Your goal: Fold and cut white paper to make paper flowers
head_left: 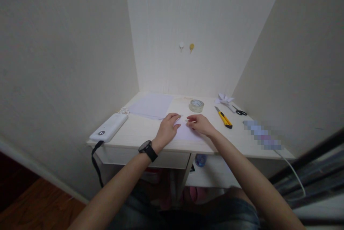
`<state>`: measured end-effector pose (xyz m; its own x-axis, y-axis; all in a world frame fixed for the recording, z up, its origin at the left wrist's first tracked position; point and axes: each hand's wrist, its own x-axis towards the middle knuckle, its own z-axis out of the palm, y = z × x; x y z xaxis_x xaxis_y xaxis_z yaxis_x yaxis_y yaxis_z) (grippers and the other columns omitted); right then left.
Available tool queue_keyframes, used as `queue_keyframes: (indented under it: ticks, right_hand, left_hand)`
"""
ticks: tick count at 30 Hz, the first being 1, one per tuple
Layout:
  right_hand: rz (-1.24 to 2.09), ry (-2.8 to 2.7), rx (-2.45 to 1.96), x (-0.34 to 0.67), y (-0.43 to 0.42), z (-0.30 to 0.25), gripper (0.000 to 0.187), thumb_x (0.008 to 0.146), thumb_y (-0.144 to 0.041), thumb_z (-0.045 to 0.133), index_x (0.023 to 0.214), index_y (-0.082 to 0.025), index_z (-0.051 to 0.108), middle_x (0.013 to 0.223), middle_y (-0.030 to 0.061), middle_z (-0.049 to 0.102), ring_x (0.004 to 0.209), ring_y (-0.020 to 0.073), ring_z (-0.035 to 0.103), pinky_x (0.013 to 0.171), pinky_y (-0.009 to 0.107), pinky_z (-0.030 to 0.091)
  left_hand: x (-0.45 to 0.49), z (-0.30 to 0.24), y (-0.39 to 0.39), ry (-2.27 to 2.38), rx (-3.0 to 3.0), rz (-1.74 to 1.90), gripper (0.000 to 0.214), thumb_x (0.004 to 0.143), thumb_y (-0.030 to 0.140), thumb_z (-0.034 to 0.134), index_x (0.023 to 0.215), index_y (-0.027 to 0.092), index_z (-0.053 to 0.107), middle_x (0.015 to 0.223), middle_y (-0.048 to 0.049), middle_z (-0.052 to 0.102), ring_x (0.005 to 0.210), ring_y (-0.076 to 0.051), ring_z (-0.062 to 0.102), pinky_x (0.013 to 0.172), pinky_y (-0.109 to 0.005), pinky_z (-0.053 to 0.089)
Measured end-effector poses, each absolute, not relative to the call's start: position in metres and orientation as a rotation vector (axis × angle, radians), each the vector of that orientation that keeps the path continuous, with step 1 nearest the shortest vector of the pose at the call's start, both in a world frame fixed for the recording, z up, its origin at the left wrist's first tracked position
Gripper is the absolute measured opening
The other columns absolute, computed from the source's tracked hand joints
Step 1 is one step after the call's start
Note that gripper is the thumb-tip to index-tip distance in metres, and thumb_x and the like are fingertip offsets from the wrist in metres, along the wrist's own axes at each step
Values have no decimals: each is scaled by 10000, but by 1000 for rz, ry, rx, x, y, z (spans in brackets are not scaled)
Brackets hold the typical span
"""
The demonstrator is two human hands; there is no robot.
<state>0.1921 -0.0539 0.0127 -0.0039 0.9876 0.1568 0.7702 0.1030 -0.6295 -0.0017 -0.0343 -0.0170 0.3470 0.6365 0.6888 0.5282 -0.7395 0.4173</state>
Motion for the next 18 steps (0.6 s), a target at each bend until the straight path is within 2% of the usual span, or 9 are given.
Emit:
queue_keyframes:
  ticks: [2, 4, 7, 9, 11, 14, 18]
  right_hand:
    - [323, -1859, -1802, 204, -55, 16, 351, 850, -273, 635, 1175, -161, 706, 1092, 109, 754, 976, 212, 707, 863, 286, 501]
    - [114, -1830, -1923, 228, -56, 20, 341, 880, -303, 601, 1178, -173, 705, 1112, 112, 748, 1019, 234, 695, 876, 301, 495]
    - [-255, -1682, -2148, 277, -61, 23, 388, 919, -330, 532, 1233, -145, 665, 1189, 172, 707, 1101, 300, 657, 878, 362, 490]
    - [-411, -1583, -2303, 306, -65, 22, 426, 940, -390, 487, 1215, -117, 661, 1137, 221, 705, 1079, 346, 655, 833, 402, 496]
    - [-443, -1544, -2416, 326, -68, 17, 505, 932, -480, 480, 1188, -80, 653, 1115, 256, 692, 1068, 374, 649, 812, 418, 497]
    - [-413, -1559, -2482, 334, -70, 7, 554, 912, -541, 489, 1191, -84, 632, 1121, 257, 678, 1073, 372, 640, 814, 414, 493]
    - [-357, -1589, -2473, 327, -65, -7, 458, 929, -459, 475, 1172, -102, 627, 1090, 234, 686, 1027, 340, 662, 796, 387, 493]
  left_hand:
    - [-3, -15, -36, 1168, 2554, 1324, 306, 880, 120, 582, 1165, 192, 665, 1227, -81, 642, 1166, -224, 587, 1039, -421, 478]
    - [-6, -12, -41, 1197, 2626, 1270, 272, 901, 139, 554, 1134, 184, 686, 1220, -84, 658, 1154, -232, 595, 1032, -428, 475]
    - [-7, -7, -54, 1035, 2782, 1073, 261, 958, 234, 503, 1104, 180, 712, 1187, -82, 693, 1125, -224, 622, 1020, -407, 479]
    - [-4, -6, -64, 876, 2895, 918, 329, 996, 322, 449, 1157, 187, 702, 1259, -87, 674, 1206, -230, 592, 1060, -410, 450]
    - [1, -7, -73, 770, 2972, 788, 382, 1015, 364, 399, 1194, 200, 694, 1342, -90, 629, 1279, -245, 549, 1082, -427, 429]
    - [9, -11, -80, 703, 3023, 669, 378, 1017, 352, 389, 1177, 216, 704, 1322, -85, 644, 1292, -268, 540, 1068, -466, 435]
    - [15, -16, -80, 721, 3037, 612, 337, 1000, 323, 427, 1198, 221, 679, 1298, -80, 659, 1271, -269, 555, 1075, -499, 420]
